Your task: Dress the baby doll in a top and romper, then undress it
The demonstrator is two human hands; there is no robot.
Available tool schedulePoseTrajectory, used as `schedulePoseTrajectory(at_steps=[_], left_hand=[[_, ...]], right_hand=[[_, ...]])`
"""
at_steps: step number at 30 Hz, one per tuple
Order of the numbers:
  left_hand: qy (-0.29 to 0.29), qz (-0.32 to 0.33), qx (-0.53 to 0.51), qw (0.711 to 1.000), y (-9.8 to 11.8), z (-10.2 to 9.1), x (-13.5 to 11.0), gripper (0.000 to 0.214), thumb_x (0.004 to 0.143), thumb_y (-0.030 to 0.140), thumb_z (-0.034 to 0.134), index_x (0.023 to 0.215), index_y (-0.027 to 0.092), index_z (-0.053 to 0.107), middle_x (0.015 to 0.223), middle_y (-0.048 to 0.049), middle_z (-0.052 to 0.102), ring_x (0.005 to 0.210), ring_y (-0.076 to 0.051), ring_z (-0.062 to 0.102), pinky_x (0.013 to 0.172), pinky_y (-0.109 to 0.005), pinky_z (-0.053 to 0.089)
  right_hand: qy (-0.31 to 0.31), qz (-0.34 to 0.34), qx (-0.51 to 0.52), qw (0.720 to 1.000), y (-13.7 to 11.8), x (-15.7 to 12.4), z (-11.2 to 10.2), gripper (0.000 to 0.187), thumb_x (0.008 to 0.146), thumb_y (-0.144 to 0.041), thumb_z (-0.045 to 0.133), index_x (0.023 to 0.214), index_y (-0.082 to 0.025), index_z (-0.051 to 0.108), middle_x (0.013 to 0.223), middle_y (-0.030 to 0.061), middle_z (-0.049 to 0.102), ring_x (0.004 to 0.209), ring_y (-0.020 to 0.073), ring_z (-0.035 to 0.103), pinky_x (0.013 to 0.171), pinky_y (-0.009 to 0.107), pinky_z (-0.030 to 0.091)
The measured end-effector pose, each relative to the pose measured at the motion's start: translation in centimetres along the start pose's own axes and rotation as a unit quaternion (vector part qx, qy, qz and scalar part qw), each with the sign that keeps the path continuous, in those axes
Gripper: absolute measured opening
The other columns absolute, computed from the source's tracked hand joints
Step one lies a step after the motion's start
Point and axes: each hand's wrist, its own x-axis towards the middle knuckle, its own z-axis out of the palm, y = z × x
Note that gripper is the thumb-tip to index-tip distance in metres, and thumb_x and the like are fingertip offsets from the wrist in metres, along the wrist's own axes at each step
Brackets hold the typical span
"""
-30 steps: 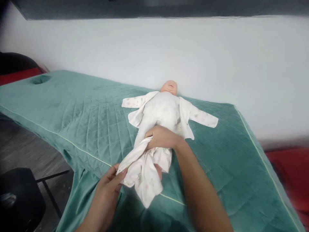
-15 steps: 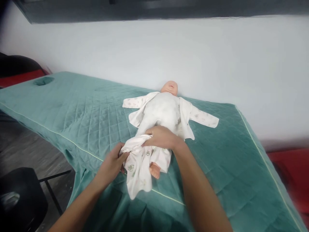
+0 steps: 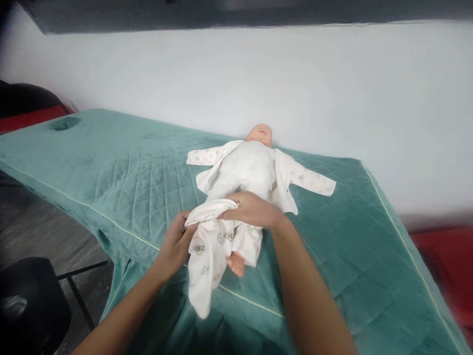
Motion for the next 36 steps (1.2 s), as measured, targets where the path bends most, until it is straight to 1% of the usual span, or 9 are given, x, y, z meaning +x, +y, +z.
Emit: schedulePoseTrajectory(at_steps=[3, 8, 10, 13, 18, 22, 28, 31, 36], left_hand=[[-0.055, -0.041, -0.057, 0.996, 0.3, -0.6, -0.7, 0.028, 0.096, 0.047, 0.052, 0.100, 0.019, 0.056, 0.087, -0.0004, 0.058, 0.080, -0.015, 0.053, 0.072, -0.027, 0.045], [-0.199, -0.062, -0.071, 0.976, 0.5, -2.2, -1.9, 0.044, 0.084, 0.031, 0.073, 0.120, 0.022, 0.050, 0.118, -0.0055, 0.061, 0.109, -0.021, 0.056, 0.097, -0.033, 0.045], [-0.184, -0.066, -0.047, 0.980, 0.4, -2.2, -2.1, 0.048, 0.080, 0.027, 0.075, 0.120, 0.021, 0.050, 0.117, -0.0056, 0.061, 0.109, -0.022, 0.057, 0.097, -0.033, 0.046], [-0.145, -0.072, 0.003, 0.987, 0.2, -1.9, -2.0, 0.038, 0.081, 0.028, 0.070, 0.113, 0.020, 0.053, 0.104, -0.0032, 0.061, 0.095, -0.020, 0.057, 0.083, -0.030, 0.048], [-0.141, -0.042, 0.098, 0.984, 0.7, -2.1, -0.2, 0.020, 0.077, 0.023, 0.064, 0.096, 0.020, 0.056, 0.083, 0.0028, 0.056, 0.074, -0.014, 0.049, 0.065, -0.024, 0.041], [-0.123, -0.002, 0.123, 0.985, 1.2, -2.3, 2.0, 0.011, 0.072, 0.017, 0.059, 0.083, 0.019, 0.058, 0.078, 0.0031, 0.058, 0.073, -0.015, 0.050, 0.064, -0.024, 0.040], [-0.033, 0.063, 0.124, 0.990, 0.3, -1.7, 5.4, 0.007, 0.071, 0.016, 0.059, 0.077, 0.019, 0.057, 0.074, 0.0034, 0.056, 0.071, -0.014, 0.049, 0.064, -0.024, 0.039], [-0.022, 0.134, 0.135, 0.982, -0.1, -1.1, 7.1, 0.007, 0.073, 0.014, 0.058, 0.078, 0.019, 0.057, 0.077, 0.0027, 0.057, 0.072, -0.014, 0.051, 0.067, -0.024, 0.040], [-0.026, 0.283, 0.217, 0.934, -0.2, 0.0, 9.5, 0.014, 0.085, 0.012, 0.048, 0.089, 0.018, 0.060, 0.094, -0.0035, 0.062, 0.090, -0.016, 0.059, 0.081, -0.027, 0.044]], right_hand=[[-0.006, -0.001, 0.008, 1.000, 0.2, 0.0, 0.0, 0.030, 0.081, -0.048, 0.070, 0.092, -0.019, 0.071, 0.093, 0.0018, 0.072, 0.091, 0.0226, 0.065, 0.074, 0.029, 0.047], [-0.007, -0.012, -0.002, 1.000, 0.3, 0.1, 0.1, 0.027, 0.081, -0.045, 0.071, 0.088, -0.019, 0.071, 0.090, 0.0010, 0.072, 0.088, 0.0214, 0.065, 0.074, 0.028, 0.046], [-0.006, -0.011, -0.015, 1.000, 0.0, 0.1, 0.0, 0.026, 0.081, -0.043, 0.070, 0.087, -0.019, 0.070, 0.089, 0.0011, 0.072, 0.087, 0.0210, 0.065, 0.073, 0.028, 0.046], [-0.011, -0.009, -0.031, 0.999, -0.5, -0.1, -0.1, 0.023, 0.081, -0.040, 0.070, 0.088, -0.019, 0.071, 0.088, 0.0010, 0.072, 0.086, 0.0206, 0.064, 0.073, 0.028, 0.045], [-0.013, -0.001, -0.062, 0.998, -0.8, -0.2, -0.2, 0.029, 0.077, -0.047, 0.074, 0.081, -0.019, 0.068, 0.081, -0.0010, 0.067, 0.078, 0.0179, 0.059, 0.066, 0.026, 0.041], [-0.026, 0.004, -0.072, 0.997, -0.7, -0.3, -0.2, 0.036, 0.075, -0.054, 0.074, 0.081, -0.019, 0.068, 0.081, -0.0006, 0.068, 0.077, 0.0181, 0.060, 0.063, 0.026, 0.040], [-0.035, 0.022, -0.079, 0.996, -1.1, -0.4, -0.5, 0.033, 0.075, -0.049, 0.074, 0.092, -0.021, 0.072, 0.092, 0.0013, 0.074, 0.084, 0.0221, 0.065, 0.066, 0.028, 0.043], [-0.012, 0.028, -0.093, 0.995, -1.1, -0.3, -0.5, 0.026, 0.075, -0.042, 0.072, 0.089, -0.021, 0.072, 0.088, 0.0004, 0.074, 0.079, 0.0212, 0.065, 0.065, 0.028, 0.042], [0.029, 0.018, -0.063, 0.997, -0.6, 0.0, -0.3, 0.018, 0.077, -0.032, 0.065, 0.089, -0.019, 0.070, 0.087, -0.0001, 0.072, 0.079, 0.0202, 0.063, 0.067, 0.027, 0.042]])
